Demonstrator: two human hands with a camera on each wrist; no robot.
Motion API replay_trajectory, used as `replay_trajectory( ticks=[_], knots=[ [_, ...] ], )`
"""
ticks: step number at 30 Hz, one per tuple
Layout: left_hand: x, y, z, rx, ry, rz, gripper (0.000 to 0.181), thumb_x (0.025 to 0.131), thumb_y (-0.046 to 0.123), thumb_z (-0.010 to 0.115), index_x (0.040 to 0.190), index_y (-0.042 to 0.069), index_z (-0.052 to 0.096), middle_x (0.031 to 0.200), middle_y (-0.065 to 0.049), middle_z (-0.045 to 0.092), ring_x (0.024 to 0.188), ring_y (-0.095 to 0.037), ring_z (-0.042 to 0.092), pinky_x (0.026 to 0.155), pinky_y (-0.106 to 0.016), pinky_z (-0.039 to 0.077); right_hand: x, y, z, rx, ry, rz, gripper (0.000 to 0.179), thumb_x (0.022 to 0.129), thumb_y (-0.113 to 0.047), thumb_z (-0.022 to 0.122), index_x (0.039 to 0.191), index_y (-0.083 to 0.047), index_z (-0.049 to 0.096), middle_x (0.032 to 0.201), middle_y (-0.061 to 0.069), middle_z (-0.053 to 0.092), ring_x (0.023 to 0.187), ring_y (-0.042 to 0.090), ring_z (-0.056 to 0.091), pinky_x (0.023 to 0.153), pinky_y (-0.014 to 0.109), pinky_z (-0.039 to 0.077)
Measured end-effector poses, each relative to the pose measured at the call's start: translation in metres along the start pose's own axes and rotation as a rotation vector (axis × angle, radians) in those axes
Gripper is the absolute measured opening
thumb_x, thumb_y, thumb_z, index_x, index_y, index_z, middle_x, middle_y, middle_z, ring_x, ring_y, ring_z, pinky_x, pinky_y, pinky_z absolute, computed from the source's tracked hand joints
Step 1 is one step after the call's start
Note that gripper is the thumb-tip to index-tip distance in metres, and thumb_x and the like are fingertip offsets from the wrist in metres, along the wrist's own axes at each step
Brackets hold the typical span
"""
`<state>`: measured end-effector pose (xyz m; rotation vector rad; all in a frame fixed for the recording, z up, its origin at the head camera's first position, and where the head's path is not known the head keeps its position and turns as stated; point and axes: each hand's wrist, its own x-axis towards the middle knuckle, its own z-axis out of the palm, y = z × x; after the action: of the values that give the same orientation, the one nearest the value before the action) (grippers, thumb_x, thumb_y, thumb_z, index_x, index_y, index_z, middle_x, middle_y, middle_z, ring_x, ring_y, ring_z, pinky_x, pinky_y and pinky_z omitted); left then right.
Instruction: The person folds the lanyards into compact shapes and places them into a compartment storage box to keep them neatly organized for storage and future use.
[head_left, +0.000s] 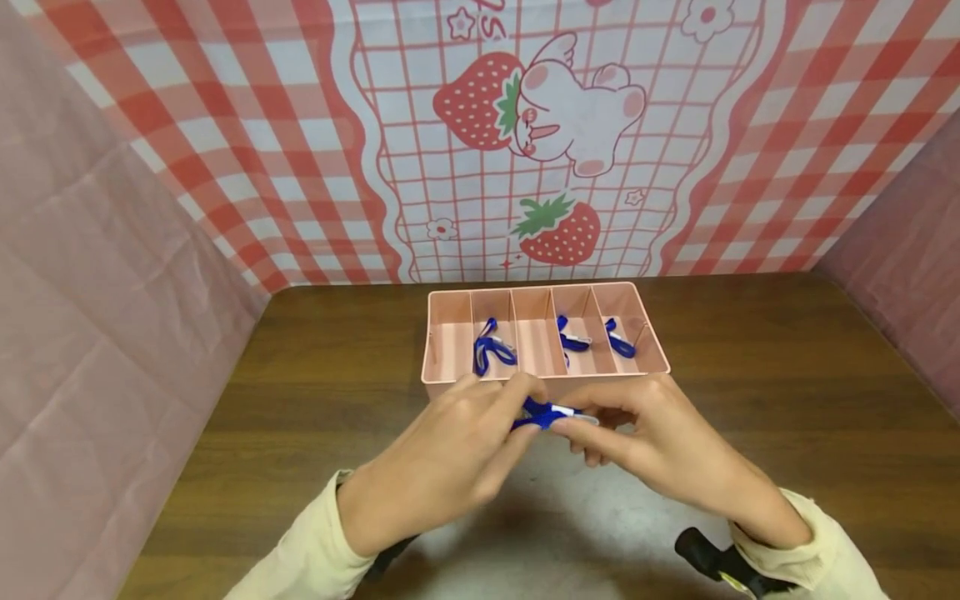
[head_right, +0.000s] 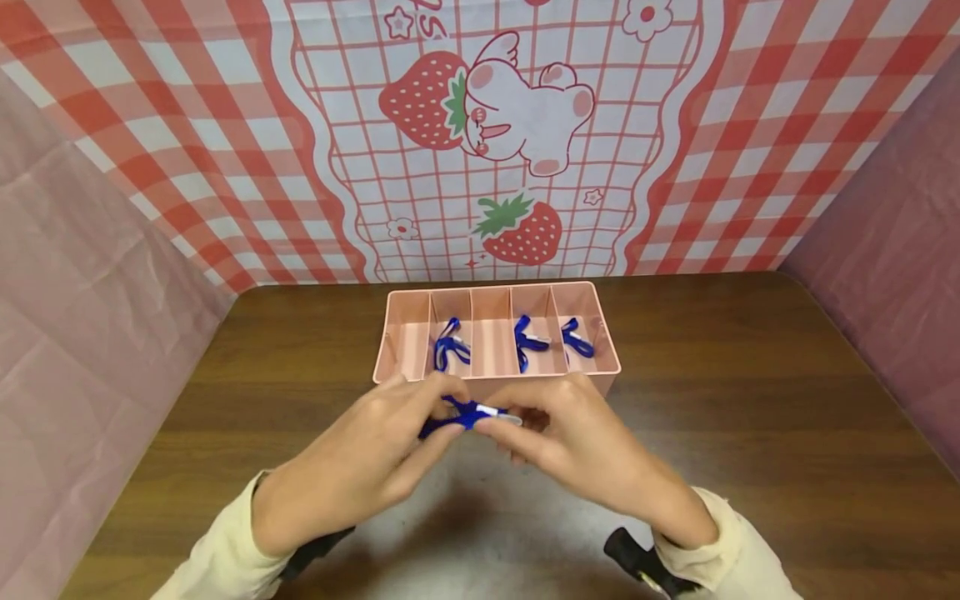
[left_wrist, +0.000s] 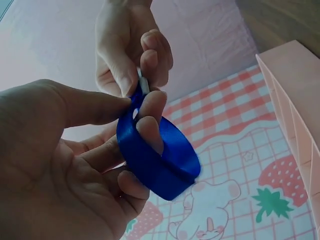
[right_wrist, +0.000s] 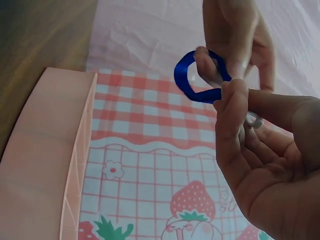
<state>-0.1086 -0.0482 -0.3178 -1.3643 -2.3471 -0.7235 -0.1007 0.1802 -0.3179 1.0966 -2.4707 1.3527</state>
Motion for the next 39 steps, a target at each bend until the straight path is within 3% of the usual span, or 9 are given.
replay_trajectory(
  ticks=[3,9,12,18,25,31,33,36,39],
  knots=[
    [0.0,-0.001,-0.003,-0.001,0.01,-0.002,0.015,0.097,0.013,0.063,0.111,0.009,0.057,0.098,0.004,0.063,0.083,-0.01,0.057,0.078,-0.029,0.048,-0.002,-0.001,-0.005,-0.001,-0.017,0.022,0.017,0.092,-0.004,0.07,0.103,-0.017,0.073,0.072,-0.014,0.062,0.058,0.002,0.06,0.051,0.021,0.051],
    [0.0,-0.003,-0.006,0.053,0.037,0.03,0.017,0.095,0.015,0.067,0.109,0.009,0.06,0.1,0.003,0.065,0.087,-0.011,0.06,0.076,-0.03,0.046,-0.004,-0.001,-0.012,0.029,-0.076,0.054,0.019,0.096,-0.003,0.064,0.108,-0.016,0.07,0.077,-0.012,0.065,0.062,0.005,0.063,0.055,0.024,0.054],
    [-0.001,-0.004,-0.008,0.088,0.063,0.033,0.02,0.092,0.016,0.071,0.109,0.009,0.062,0.098,0.002,0.067,0.089,-0.012,0.062,0.076,-0.031,0.045,-0.005,-0.001,-0.016,0.047,-0.082,0.042,0.022,0.096,0.0,0.063,0.112,-0.014,0.069,0.08,-0.01,0.065,0.064,0.006,0.064,0.056,0.025,0.054],
    [-0.001,-0.004,-0.016,0.073,0.089,0.034,0.018,0.09,0.016,0.074,0.104,0.008,0.066,0.094,0.001,0.067,0.086,-0.013,0.059,0.079,-0.031,0.047,-0.009,-0.001,-0.023,0.074,-0.089,0.004,0.028,0.095,0.006,0.061,0.117,-0.009,0.067,0.083,-0.009,0.067,0.067,0.008,0.065,0.058,0.025,0.054],
    [-0.002,-0.002,-0.024,-0.005,0.097,-0.032,0.036,0.09,0.01,0.073,0.123,0.002,0.06,0.123,-0.008,0.056,0.108,-0.017,0.059,0.089,-0.024,0.052,-0.011,-0.002,-0.029,0.083,-0.108,0.005,0.028,0.094,0.008,0.06,0.116,-0.007,0.067,0.082,-0.007,0.069,0.069,0.008,0.065,0.059,0.024,0.054],
    [-0.003,-0.004,-0.019,-0.036,0.054,-0.06,0.023,0.092,0.008,0.071,0.115,0.004,0.067,0.126,-0.009,0.051,0.09,-0.012,0.055,0.074,-0.02,0.05,-0.012,-0.003,-0.031,0.09,-0.126,0.015,0.028,0.095,0.007,0.061,0.117,-0.008,0.067,0.084,-0.006,0.069,0.072,0.01,0.067,0.06,0.026,0.056],
    [-0.003,-0.006,-0.017,-0.031,0.052,-0.057,0.015,0.093,0.008,0.07,0.108,0.005,0.071,0.123,-0.007,0.054,0.093,-0.013,0.055,0.077,-0.022,0.05,-0.012,-0.004,-0.031,0.103,-0.135,0.038,0.028,0.095,0.006,0.061,0.118,-0.009,0.066,0.085,-0.006,0.069,0.073,0.011,0.068,0.061,0.028,0.057],
    [-0.002,-0.01,-0.018,0.03,0.086,-0.035,0.007,0.09,0.011,0.074,0.097,0.008,0.075,0.125,-0.005,0.061,0.109,-0.019,0.052,0.094,-0.031,0.046,-0.012,-0.004,-0.031,0.094,-0.133,0.047,0.027,0.095,0.005,0.061,0.117,-0.01,0.067,0.085,-0.007,0.069,0.072,0.01,0.068,0.06,0.028,0.058],
    [-0.002,-0.013,-0.019,0.075,0.113,-0.005,0.006,0.088,0.013,0.077,0.093,0.01,0.076,0.128,-0.004,0.064,0.118,-0.025,0.05,0.104,-0.039,0.041,-0.012,-0.004,-0.031,0.067,-0.118,0.012,0.027,0.094,0.007,0.062,0.114,-0.011,0.068,0.083,-0.009,0.069,0.071,0.008,0.068,0.06,0.026,0.056]
  ],
)
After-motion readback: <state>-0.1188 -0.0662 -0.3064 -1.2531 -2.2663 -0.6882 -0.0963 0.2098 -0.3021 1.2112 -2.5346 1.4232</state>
